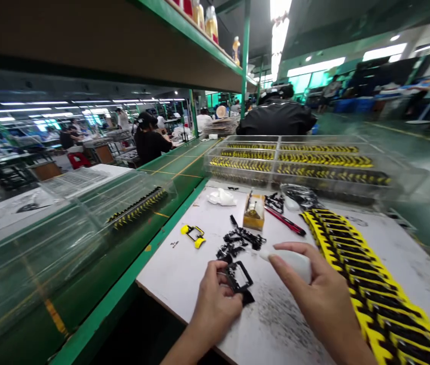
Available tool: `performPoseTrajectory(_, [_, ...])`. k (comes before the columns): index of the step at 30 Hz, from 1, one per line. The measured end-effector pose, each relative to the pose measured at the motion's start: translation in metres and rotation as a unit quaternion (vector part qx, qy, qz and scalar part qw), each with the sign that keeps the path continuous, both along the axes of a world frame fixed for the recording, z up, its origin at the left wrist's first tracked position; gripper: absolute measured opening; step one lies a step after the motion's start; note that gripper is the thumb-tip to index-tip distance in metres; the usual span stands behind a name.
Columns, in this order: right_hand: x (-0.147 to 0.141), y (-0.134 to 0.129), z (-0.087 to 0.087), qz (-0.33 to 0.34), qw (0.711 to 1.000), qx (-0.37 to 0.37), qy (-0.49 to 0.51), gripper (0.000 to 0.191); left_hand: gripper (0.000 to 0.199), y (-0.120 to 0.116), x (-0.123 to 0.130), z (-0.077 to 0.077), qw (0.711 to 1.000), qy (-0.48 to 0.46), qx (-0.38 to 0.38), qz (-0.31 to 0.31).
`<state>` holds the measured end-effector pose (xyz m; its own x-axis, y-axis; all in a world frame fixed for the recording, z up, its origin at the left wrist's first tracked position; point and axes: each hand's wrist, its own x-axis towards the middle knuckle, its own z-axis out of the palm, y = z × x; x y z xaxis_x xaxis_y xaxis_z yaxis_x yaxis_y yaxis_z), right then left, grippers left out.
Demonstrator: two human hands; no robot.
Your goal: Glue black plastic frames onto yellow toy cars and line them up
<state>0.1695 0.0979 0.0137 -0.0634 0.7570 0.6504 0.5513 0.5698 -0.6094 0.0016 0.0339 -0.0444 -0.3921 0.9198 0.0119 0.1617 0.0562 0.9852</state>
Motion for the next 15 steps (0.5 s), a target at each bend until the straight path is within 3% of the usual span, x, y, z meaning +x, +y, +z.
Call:
performPoseTrajectory(7, [-0.012, -0.018, -0.01, 0.038, 0.999, 0.026, -0.016, 0.019, 0.053, -0.006, -0.001, 0.001, 1.0, 0.02, 0.005, -0.009])
performPoseTrajectory(15, [-0.023, -0.028, -0.01, 0.099, 0.994, 0.028, -0.038, 0.012, 0.054, -0.009, -0.002, 0.0, 1.0, 0.017, 0.008, -0.013])
